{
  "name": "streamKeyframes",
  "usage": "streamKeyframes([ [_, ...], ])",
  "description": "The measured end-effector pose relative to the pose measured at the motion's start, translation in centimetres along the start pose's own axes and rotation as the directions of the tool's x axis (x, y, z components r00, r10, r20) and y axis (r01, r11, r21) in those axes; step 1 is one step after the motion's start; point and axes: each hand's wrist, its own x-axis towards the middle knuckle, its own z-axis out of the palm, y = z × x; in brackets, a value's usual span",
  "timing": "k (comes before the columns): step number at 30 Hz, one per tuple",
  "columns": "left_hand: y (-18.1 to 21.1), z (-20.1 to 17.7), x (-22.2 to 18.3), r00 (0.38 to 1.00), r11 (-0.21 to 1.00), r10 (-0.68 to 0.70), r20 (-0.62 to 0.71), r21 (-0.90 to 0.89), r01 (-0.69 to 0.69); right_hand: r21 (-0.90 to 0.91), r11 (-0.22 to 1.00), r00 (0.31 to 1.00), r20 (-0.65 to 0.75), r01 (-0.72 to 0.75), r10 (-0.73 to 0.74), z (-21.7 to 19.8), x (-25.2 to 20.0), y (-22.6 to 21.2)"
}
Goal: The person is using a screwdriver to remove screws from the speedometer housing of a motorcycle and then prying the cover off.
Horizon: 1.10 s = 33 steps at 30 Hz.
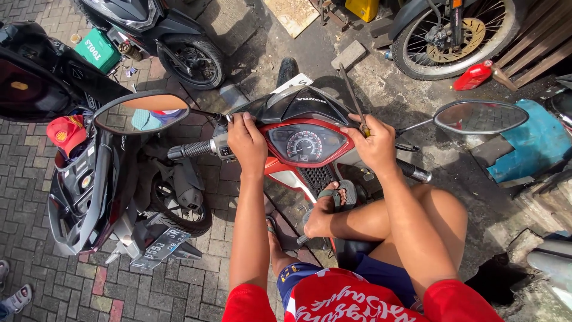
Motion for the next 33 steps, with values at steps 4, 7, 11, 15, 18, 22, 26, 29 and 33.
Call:
streamKeyframes([
  [4,-0.2,0.2,0.1,1.0,0.999,0.0,0.005,-0.034,0.001,0.015,1.0,1.0,-0.025,0.0,0.0,0.1,-0.3,0.0],
  [7,-0.5,0.6,-0.2,1.0,0.999,-0.018,0.001,-0.035,0.018,0.016,1.0,1.0,-0.018,-0.01,0.01,-0.2,-0.5,0.5],
  [11,0.1,0.5,0.1,1.0,0.999,-0.013,0.003,-0.051,0.014,0.036,0.999,0.999,-0.032,-0.015,0.017,-0.3,0.2,-0.1],
  [15,0.4,0.2,-0.1,1.0,0.998,-0.023,0.009,-0.059,0.024,0.065,0.996,0.998,-0.031,-0.059,0.061,-0.1,-0.6,1.8],
  [18,1.5,-0.3,0.1,1.0,0.997,0.006,-0.007,-0.082,-0.006,0.076,0.989,0.991,-0.014,-0.129,0.131,-0.3,-1.3,3.0],
  [22,1.9,-0.7,-0.2,1.0,0.997,0.03,0.005,-0.072,-0.03,0.072,0.977,0.979,-0.011,-0.202,0.203,-0.7,-2.0,3.3],
  [26,1.9,-1.5,0.1,0.999,0.998,0.046,-0.001,-0.052,-0.046,0.089,0.954,0.958,0.031,-0.286,0.284,-1.0,-1.5,2.4],
  [29,3.3,-2.2,0.3,0.997,0.997,0.068,0.036,-0.046,-0.067,0.005,0.938,0.931,0.118,-0.347,0.344,-2.5,-0.5,-0.2],
  [33,3.9,-2.9,0.8,0.991,0.993,0.121,0.059,-0.006,-0.121,-0.045,0.928,0.913,0.171,-0.369,0.371,-2.5,0.0,-1.9],
])
